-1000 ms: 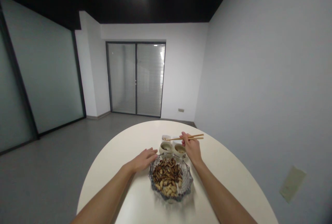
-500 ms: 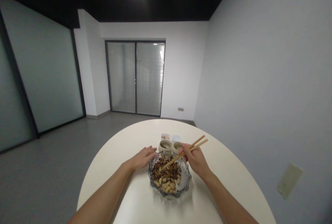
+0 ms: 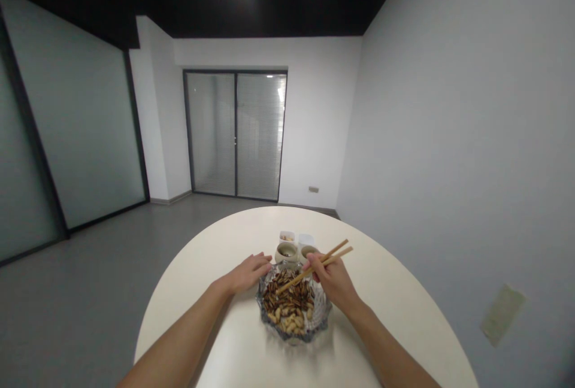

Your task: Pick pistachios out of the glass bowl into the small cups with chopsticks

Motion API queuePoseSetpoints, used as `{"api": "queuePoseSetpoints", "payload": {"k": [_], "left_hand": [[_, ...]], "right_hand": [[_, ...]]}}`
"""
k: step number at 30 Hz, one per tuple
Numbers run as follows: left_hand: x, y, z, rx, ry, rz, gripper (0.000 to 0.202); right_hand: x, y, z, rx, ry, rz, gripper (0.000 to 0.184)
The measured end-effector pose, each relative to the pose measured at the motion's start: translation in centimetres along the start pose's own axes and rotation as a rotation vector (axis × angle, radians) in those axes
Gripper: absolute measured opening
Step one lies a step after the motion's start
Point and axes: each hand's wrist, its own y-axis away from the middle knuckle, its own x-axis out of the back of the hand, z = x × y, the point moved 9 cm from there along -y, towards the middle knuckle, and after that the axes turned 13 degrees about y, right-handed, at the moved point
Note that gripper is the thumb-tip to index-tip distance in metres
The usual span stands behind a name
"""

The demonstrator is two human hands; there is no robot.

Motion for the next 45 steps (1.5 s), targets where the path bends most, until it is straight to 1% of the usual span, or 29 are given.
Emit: {"api": "queuePoseSetpoints", "payload": {"k": [9, 17, 21, 28, 36, 40, 45], "left_hand": [[0.1, 0.0, 0.3, -0.016, -0.006, 0.007, 0.068], [0.0, 0.1, 0.1, 0.0, -0.011, 0.001, 0.071], [0.0, 0.1, 0.1, 0.003, 0.003, 0.007, 0.07], [0.0, 0.0, 0.0, -0.001, 0.009, 0.008, 0.069], [0.0, 0.1, 0.1, 0.016, 0.003, 0.002, 0.07], [0.0, 0.2, 0.3, 0.017, -0.001, 0.0, 0.071], [0.0, 0.1, 0.1, 0.013, 0.005, 0.009, 0.068]], "right_hand": [[-0.9, 0.4, -0.3, -0.002, 0.002, -0.051, 0.057], [0.3, 0.2, -0.5, 0.019, 0.007, -0.001, 0.058], [0.3, 0.1, -0.3, 0.009, 0.007, -0.006, 0.059], [0.3, 0.3, -0.6, 0.036, 0.016, 0.006, 0.057], [-0.3, 0.3, -0.8, 0.076, 0.064, -0.039, 0.057], [-0.4, 0.4, -1.3, 0.077, 0.046, -0.054, 0.058], [-0.5, 0.5, -1.4, 0.083, 0.044, -0.07, 0.06]]}}
